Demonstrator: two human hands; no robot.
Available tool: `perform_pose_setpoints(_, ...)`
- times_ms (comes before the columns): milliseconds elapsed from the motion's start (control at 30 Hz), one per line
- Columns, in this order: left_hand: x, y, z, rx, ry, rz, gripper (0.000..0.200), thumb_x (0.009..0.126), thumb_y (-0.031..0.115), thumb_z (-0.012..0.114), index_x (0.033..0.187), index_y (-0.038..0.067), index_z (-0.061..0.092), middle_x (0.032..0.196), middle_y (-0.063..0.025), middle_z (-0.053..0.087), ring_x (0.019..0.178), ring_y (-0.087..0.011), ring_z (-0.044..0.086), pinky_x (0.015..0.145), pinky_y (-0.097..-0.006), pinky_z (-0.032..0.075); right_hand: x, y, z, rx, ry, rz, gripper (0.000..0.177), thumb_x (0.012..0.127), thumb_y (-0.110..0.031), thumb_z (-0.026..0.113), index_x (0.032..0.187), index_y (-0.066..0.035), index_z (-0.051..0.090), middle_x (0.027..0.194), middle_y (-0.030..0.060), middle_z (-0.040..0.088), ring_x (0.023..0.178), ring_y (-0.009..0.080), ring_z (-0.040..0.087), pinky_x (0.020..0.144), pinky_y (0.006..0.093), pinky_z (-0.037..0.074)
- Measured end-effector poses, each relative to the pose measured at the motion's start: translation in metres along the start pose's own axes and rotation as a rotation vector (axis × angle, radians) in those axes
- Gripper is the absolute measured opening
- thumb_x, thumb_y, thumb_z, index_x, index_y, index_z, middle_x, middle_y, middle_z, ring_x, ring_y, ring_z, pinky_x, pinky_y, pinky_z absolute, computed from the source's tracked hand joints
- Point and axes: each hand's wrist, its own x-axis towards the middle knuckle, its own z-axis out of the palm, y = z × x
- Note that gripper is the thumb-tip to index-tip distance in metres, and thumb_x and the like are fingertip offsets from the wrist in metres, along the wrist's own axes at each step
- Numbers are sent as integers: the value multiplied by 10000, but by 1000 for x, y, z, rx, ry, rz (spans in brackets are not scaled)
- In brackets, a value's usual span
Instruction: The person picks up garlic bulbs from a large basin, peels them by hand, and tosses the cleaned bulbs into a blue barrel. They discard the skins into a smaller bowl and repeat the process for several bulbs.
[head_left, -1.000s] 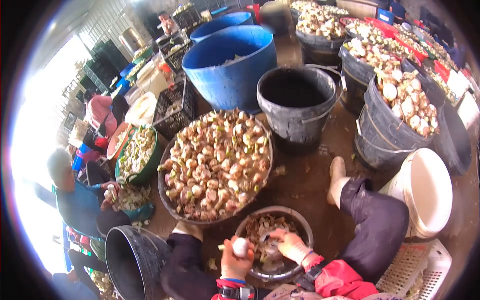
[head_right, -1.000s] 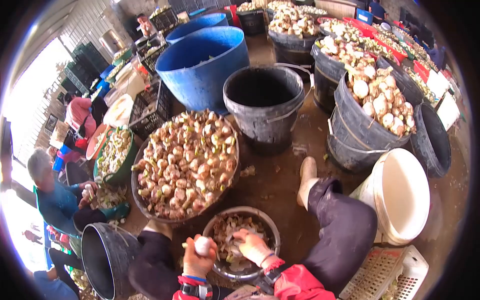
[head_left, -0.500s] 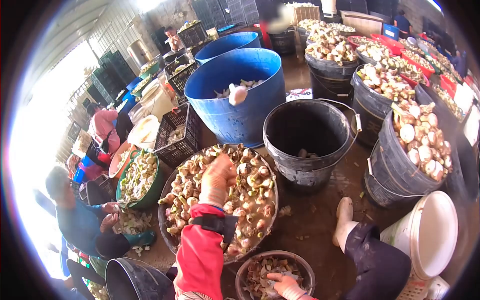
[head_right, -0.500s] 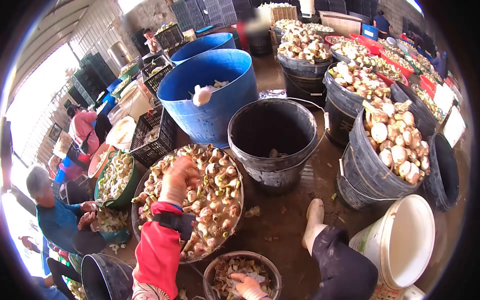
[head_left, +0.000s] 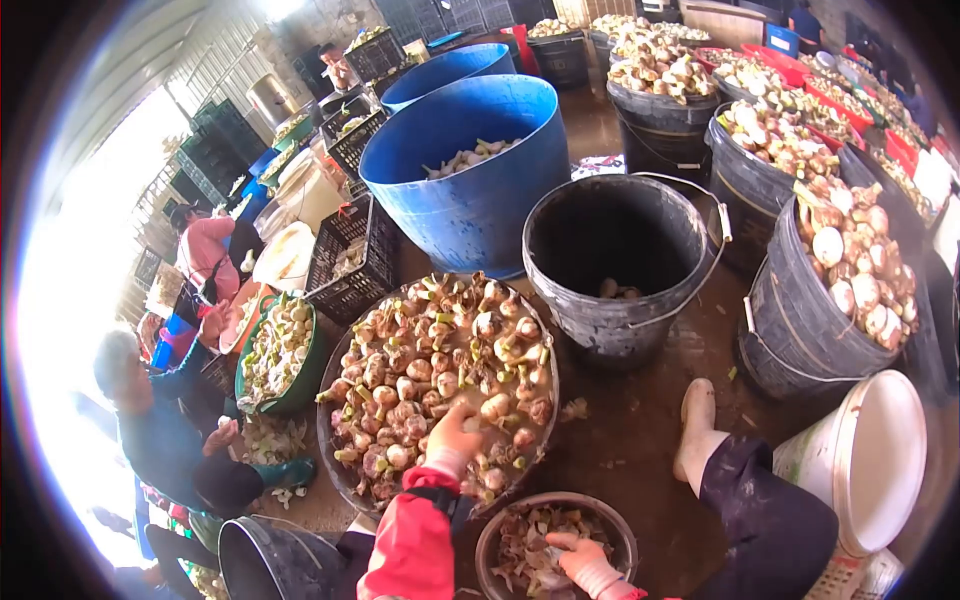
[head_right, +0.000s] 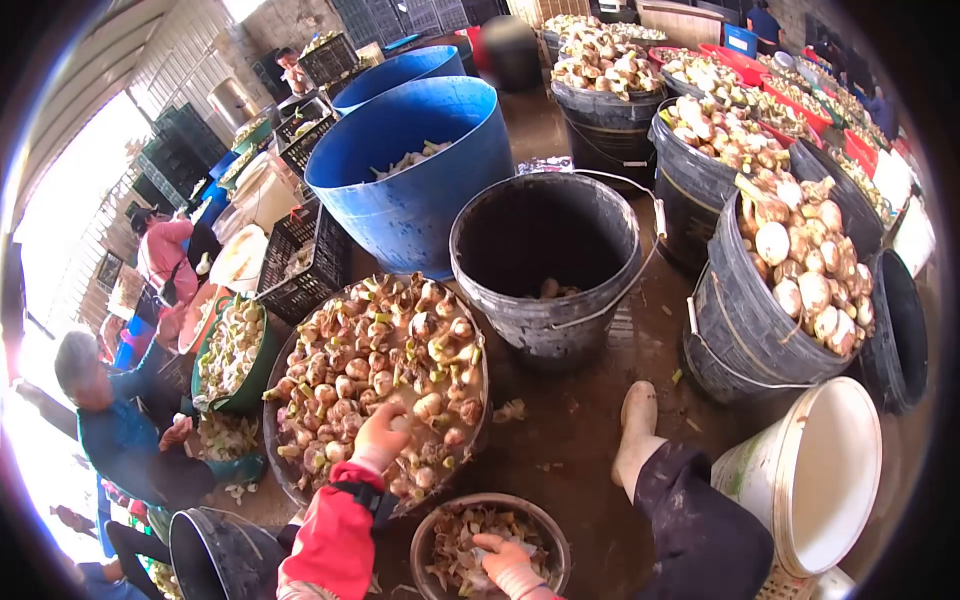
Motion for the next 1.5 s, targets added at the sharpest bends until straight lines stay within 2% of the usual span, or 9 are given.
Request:
perform_pose_setpoints(100, -72, 19, -20, -1240, -26, -229, 440, 875, 112, 513, 1307, 56, 452, 1122, -147, 587, 873, -280, 631, 687, -379, 568, -10, -13, -4, 6, -34, -14, 441, 747, -20, 512, 1136, -145, 678, 1097, 122, 678, 1058, 235, 624, 926, 280, 451)
perform_pose_setpoints(300, -196, 25, 31, -1858, 49, -269, 439, 896, 317, 624, 1234, 64, 501, 1122, -130, 596, 922, -320, 628, 818, -510, 531, -32, -18, 1, 285, -257, -345, 481, 823, -127, 589, 1290, -26, 533, 1239, 96, 603, 1150, 169, 541, 974, 250, 399)
perform_pose_setpoints(400, -232, 28, 59, -1889, 101, -248, 408, 906, 282, 617, 1232, 62, 509, 1128, -125, 594, 984, -302, 601, 855, -492, 514, -48, -26, 0, 56, -248, -505, 477, 852, -104, 575, 1317, -27, 503, 1170, 79, 617, 1110, 157, 549, 927, 275, 432)
perform_pose_setpoints(600, -271, 38, 49, -1802, -24, -205, 532, 885, 117, 640, 1358, 71, 401, 1137, -106, 577, 1006, -235, 601, 806, -394, 552, -57, -17, -1, 438, -280, -276, 446, 853, -53, 608, 1293, -75, 538, 1169, 78, 628, 989, 137, 582, 864, 256, 463)
perform_pose_setpoints(700, -282, 34, 45, -1429, 42, -304, 584, 801, -13, 679, 1325, 32, 422, 1112, -104, 588, 976, -199, 606, 808, -348, 547, -61, -21, 5, 118, 186, -569, 416, 826, -37, 653, 1235, -57, 577, 1056, 110, 669, 864, 178, 639, 782, 284, 503)
perform_pose_setpoints(800, -290, 29, 51, -1237, 91, -237, 561, 782, -15, 695, 1290, -24, 457, 1087, -83, 590, 964, -159, 580, 829, -266, 506, -70, -30, 2, 28, 153, -815, 418, 839, -57, 653, 1248, -55, 562, 1098, 138, 660, 949, 227, 652, 840, 311, 506)
perform_pose_setpoints(1067, -297, 19, 74, -1131, 76, -261, 532, 746, 22, 742, 1213, -32, 492, 1028, -72, 594, 910, -151, 581, 805, -271, 491, -76, -25, 24, -367, 227, -783, 369, 876, -55, 608, 1241, -85, 562, 988, 167, 658, 905, 303, 651, 784, 340, 520)
perform_pose_setpoints(1333, -305, 19, 58, -1699, -76, -175, 473, 696, -105, 702, 1122, 33, 547, 1039, -98, 615, 955, -255, 623, 836, -352, 526, -64, -31, 9, 432, 83, -321, 388, 843, 36, 574, 1229, -7, 561, 962, 95, 660, 832, 167, 624, 754, 294, 511)
perform_pose_setpoints(1500, -305, 9, 63, -1921, -121, -44, 489, 679, -96, 726, 1077, 145, 576, 1038, -96, 618, 984, -279, 622, 845, -423, 531, -14, 2, -14, 895, 367, -151, 450, 752, 154, 504, 1163, -1, 597, 883, 101, 642, 722, 145, 597, 584, 244, 476)
